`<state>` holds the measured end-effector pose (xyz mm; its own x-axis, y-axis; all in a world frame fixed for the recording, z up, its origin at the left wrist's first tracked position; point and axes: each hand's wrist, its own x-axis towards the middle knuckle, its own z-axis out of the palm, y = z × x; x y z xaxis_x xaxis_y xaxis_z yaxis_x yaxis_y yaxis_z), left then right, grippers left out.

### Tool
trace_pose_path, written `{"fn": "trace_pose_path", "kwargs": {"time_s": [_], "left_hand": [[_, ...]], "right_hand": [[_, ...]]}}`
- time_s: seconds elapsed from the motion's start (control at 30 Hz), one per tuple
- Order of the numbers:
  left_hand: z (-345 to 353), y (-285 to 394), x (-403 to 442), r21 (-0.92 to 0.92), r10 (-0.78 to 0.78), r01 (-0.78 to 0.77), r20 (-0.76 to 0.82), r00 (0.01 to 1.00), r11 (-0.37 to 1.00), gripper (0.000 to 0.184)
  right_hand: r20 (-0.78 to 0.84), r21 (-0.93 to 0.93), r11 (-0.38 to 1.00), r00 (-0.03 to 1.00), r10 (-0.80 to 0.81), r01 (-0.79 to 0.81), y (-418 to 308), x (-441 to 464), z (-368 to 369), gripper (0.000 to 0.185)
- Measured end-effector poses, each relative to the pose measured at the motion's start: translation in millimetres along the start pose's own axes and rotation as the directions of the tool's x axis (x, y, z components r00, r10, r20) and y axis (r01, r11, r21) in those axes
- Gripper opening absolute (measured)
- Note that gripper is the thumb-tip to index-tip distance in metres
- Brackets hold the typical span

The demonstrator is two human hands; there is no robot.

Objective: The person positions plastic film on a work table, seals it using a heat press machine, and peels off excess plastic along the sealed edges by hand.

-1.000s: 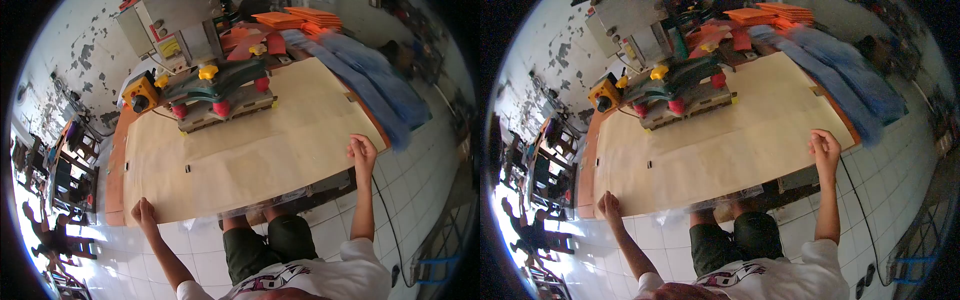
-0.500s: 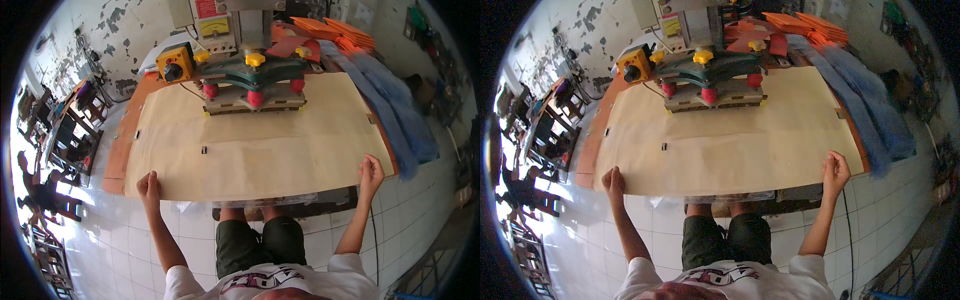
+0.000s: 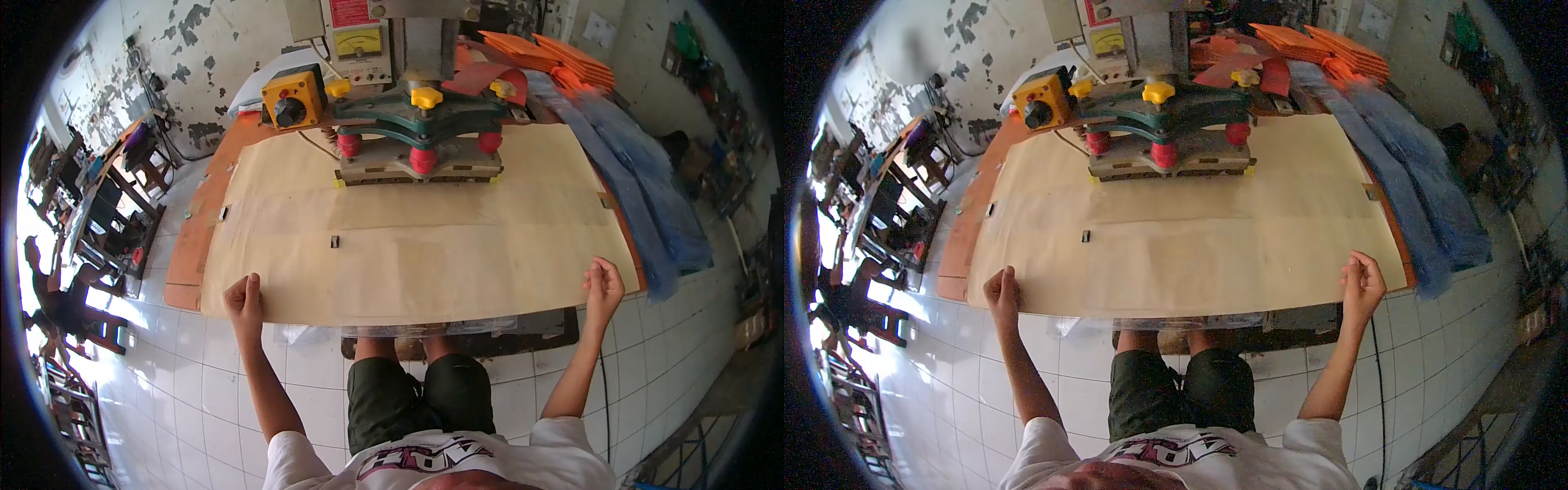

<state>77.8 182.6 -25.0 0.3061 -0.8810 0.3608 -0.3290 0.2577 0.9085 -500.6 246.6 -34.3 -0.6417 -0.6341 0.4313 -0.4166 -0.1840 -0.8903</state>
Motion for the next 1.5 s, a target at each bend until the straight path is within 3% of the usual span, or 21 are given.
{"fn": "trace_pose_path", "kwargs": {"time_s": [0.5,0.7,0.83,0.9,0.97,1.1,1.2,1.27,1.3,1.37,1.5], "left_hand": [[2.4,-2.7,0.7,0.092,0.091,-0.089,-0.025,0.996,0.992,0.049],[1.3,-0.9,-0.5,0.087,0.065,-0.062,-0.03,0.997,0.994,0.049],[5.6,6.0,0.2,0.001,0.068,-0.068,0.009,0.998,0.998,0.048],[-3.3,-4.3,-2.3,-0.067,-0.021,0.022,0.016,1.0,0.998,0.046],[-5.0,-15.9,0.6,-0.043,0.068,-0.068,0.001,0.998,0.997,0.046],[-5.3,-14.3,0.8,-0.07,0.075,-0.074,-0.002,0.997,0.995,0.049],[-7.3,-22.5,1.7,-0.068,0.074,-0.074,0.001,0.997,0.995,0.049],[-4.2,-22.7,1.6,-0.051,0.11,-0.111,-0.011,0.994,0.993,0.05],[-3.7,-21.2,1.5,-0.021,0.143,-0.143,-0.012,0.99,0.989,0.05],[-2.9,-15.3,-0.7,0.001,0.115,-0.115,-0.02,0.993,0.993,0.049],[-6.0,-19.3,0.9,0.012,0.097,-0.097,-0.019,0.995,0.995,0.048]], "right_hand": [[0.01,-0.01,1.0,1.0,0.01,-0.01,-3.5,0.0,-1.3,0.017],[0.154,0.049,0.993,0.983,0.096,-0.104,-15.2,4.6,-12.8,0.02],[0.245,-0.059,0.986,0.955,0.165,-0.155,-37.6,15.2,-12.6,0.022],[0.301,-0.088,0.974,0.927,0.225,-0.208,-47.5,19.4,-18.2,0.023],[0.308,-0.14,0.976,0.929,0.205,-0.169,-43.9,37.0,-19.9,0.023],[0.244,-0.381,0.923,0.957,0.158,-0.055,-18.4,80.0,-26.7,0.026],[0.188,-0.546,0.831,0.982,0.002,0.103,-2.1,105.8,-17.2,0.032],[0.203,-0.742,0.656,0.979,0.019,0.141,19.1,127.5,-11.2,0.039],[0.207,-0.739,0.657,0.978,0.011,0.15,11.5,130.1,-4.3,0.039],[0.219,-0.845,0.528,0.955,0.198,0.084,-0.7,130.5,9.4,0.049],[0.211,-0.851,0.515,0.965,0.156,0.103,-4.2,137.6,25.5,0.053]]}}
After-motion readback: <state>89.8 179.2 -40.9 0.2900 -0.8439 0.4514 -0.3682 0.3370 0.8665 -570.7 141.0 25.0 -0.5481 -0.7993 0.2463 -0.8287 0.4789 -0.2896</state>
